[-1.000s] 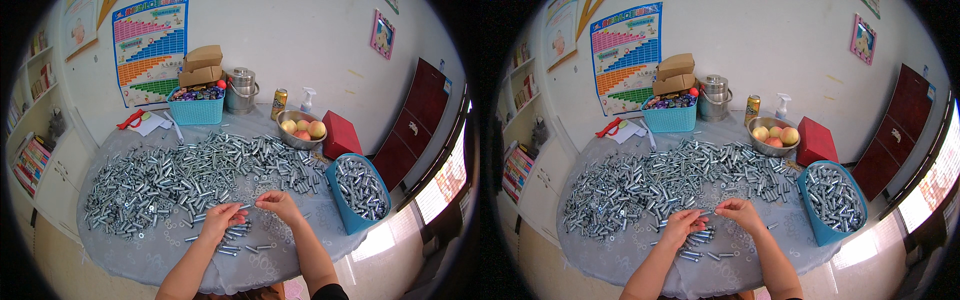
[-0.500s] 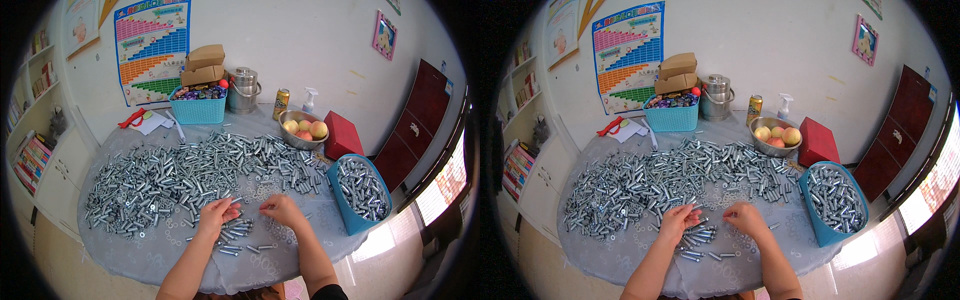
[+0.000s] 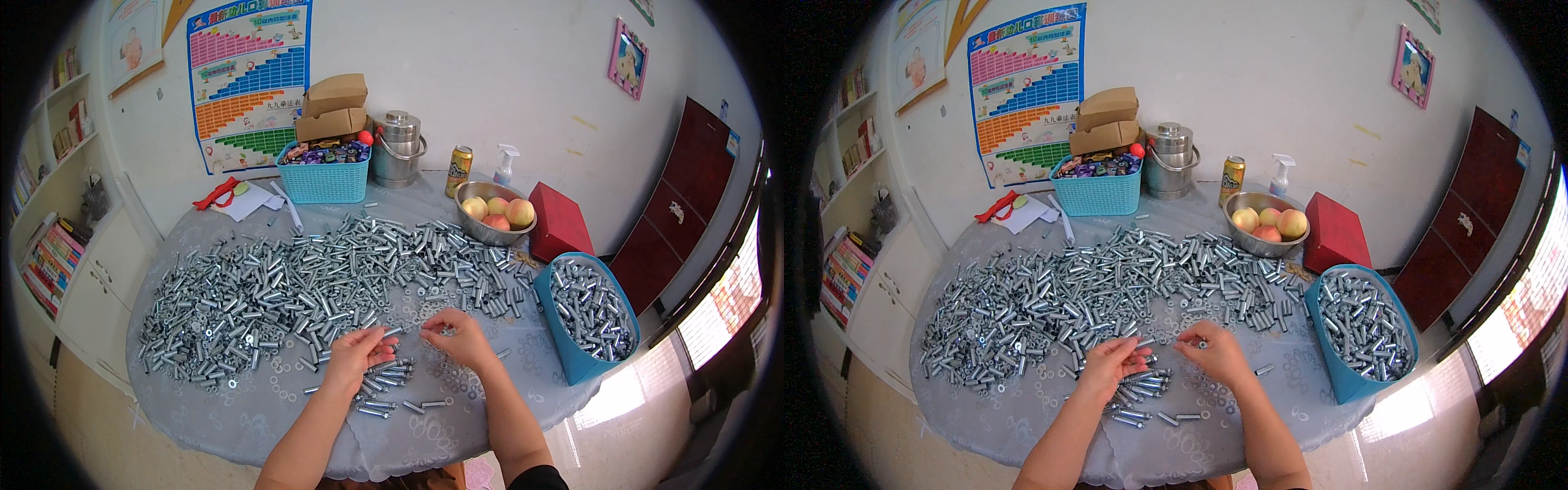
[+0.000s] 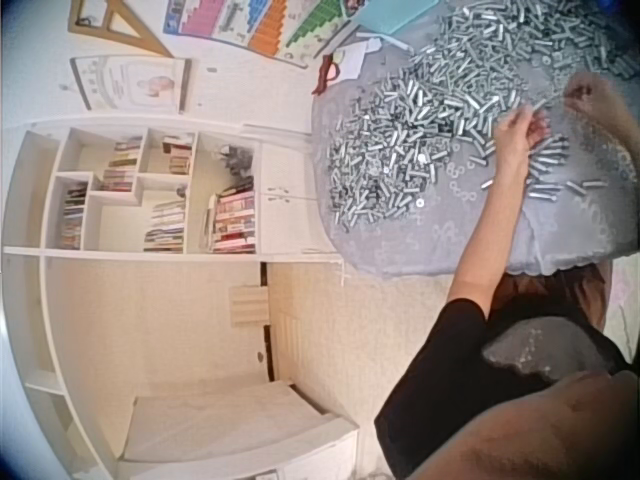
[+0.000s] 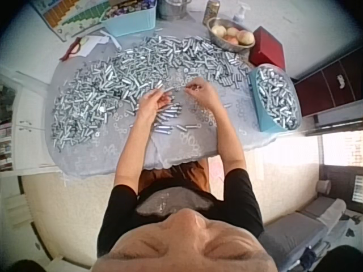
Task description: The person sits at a table covered with a large pile of metal bolts and washers. They repeatedly pick up a bolt and a washer, slide the washer onto the bolt, and place the assembled fastener into a blue plastic bin on the right. The process is continuous and repetitive throughout the clip.
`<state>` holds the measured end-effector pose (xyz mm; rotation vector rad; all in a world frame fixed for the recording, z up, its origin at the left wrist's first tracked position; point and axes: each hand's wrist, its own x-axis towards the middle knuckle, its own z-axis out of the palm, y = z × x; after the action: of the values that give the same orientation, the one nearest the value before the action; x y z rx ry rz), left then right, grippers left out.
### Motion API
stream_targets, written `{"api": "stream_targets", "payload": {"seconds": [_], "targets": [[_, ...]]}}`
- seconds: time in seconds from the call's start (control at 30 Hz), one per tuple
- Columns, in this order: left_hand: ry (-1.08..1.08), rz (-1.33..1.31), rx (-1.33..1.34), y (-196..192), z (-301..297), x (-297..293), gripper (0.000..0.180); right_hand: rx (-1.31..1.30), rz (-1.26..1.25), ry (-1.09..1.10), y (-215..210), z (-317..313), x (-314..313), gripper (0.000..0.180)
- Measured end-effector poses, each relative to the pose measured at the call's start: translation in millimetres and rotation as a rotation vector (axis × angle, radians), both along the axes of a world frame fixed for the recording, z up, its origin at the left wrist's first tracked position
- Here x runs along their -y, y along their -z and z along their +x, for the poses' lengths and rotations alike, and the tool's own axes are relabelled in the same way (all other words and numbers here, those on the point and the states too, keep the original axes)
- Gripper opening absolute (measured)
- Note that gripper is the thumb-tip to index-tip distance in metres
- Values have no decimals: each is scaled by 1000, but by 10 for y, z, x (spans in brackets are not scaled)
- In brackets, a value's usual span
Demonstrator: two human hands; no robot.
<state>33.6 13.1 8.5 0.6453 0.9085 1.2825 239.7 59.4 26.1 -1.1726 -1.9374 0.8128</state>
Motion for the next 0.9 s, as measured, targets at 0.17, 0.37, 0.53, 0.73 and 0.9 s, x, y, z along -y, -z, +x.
{"api": "stream_targets", "payload": {"seconds": [0.17, 0.37, 0.53, 0.73, 0.9], "targets": [[56, -37, 34, 1, 35, 9, 24, -276, -9, -77, -18, -71, 27, 14], [73, -41, 101, 34, 19, 5, 25, -270, -95, -144, 7, -147, 51, 16], [4, -2, 136, 90, -34, -29, 24, -168, 30, -61, 143, -172, -13, 19], [-12, -15, 133, 56, -27, -29, 24, 334, 431, -48, 310, -199, -85, 21], [-3, -19, 111, 49, -23, -21, 24, 380, 431, -25, 270, -215, -78, 20]]}}
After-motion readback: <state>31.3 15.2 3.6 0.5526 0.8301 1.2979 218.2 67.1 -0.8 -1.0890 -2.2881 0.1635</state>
